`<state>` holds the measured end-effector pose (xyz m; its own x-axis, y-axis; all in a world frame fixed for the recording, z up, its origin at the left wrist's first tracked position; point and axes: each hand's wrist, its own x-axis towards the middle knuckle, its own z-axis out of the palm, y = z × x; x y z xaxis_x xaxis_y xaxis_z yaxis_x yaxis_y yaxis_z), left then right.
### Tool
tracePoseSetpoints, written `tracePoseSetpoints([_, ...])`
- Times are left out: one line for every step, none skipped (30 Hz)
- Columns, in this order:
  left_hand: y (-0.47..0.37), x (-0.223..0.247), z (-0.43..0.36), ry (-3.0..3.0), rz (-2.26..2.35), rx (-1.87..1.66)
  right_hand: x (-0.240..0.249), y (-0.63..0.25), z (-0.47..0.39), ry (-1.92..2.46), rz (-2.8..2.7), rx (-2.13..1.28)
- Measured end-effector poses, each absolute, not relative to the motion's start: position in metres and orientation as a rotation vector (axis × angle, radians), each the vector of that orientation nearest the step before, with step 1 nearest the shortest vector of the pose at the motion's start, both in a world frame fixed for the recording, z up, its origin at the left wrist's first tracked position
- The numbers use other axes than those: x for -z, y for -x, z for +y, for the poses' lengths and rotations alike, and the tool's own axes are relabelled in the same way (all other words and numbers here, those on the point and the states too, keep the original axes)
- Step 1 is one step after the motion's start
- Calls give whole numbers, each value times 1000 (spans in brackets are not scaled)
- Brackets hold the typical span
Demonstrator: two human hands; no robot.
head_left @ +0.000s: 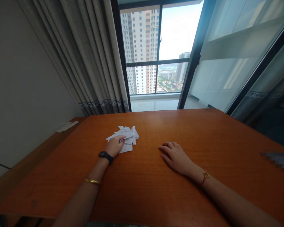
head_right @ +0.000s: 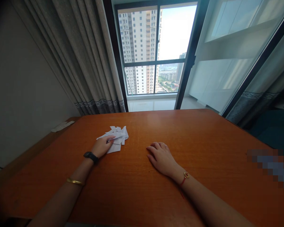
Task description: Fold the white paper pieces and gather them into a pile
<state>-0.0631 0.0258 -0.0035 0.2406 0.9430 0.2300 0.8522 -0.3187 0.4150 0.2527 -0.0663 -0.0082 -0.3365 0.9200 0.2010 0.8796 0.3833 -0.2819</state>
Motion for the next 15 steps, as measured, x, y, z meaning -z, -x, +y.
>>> tracePoseSetpoints([64, 3, 26, -2306, 1683, -707, 8, -253, -66, 1572, -2324, -176])
tracePoseSetpoints([65, 2, 26, -2303, 1664, -746, 7, -252, -67, 1571, -2325, -177])
tracePoseSetpoints([66, 1, 26, -2293, 1646, -764, 7, -252, -67, 1570, -2326, -178])
tracePoseSetpoints([67, -1, 25, -2273, 1637, -764, 6, -252, -67, 1569, -2325, -178])
tracePoseSetpoints([67, -3, 24, -2244, 1641, -759, 6, -252, -67, 1568, -2324, -179])
tracePoseSetpoints([67, -6, 23, -2207, 1656, -772, 5, -252, -66, 1566, -2321, -180])
tracePoseSetpoints([66, -10, 21, -2162, 1675, -817, 5, -252, -66, 1564, -2318, -184])
tracePoseSetpoints([63, -15, 18, -2102, 1679, -903, 5, -252, -66, 1561, -2310, -188])
tracePoseSetpoints([58, -20, 13, -2018, 1654, -1023, 4, -252, -66, 1558, -2291, -190])
tracePoseSetpoints([51, -26, 8, -1910, 1589, -1148, 4, -251, -66, 1554, -2259, -188])
tracePoseSetpoints([41, -30, 1, -1775, 1478, -1241, 3, -249, -67, 1545, -2218, -183])
tracePoseSetpoints([30, -33, -7, -1614, 1344, -1290, 2, -246, -68, 1527, -2170, -177])
tracePoseSetpoints([17, -35, -16, -1479, 1206, -1255, 0, -242, -70, 1500, -2121, -180])
tracePoseSetpoints([3, -35, -25, -1371, 1101, -1189, -1, -238, -72, 1463, -2076, -206])
tracePoseSetpoints([-10, -34, -33, -1289, 1011, -1134, -2, -232, -75, 1419, -2035, -270])
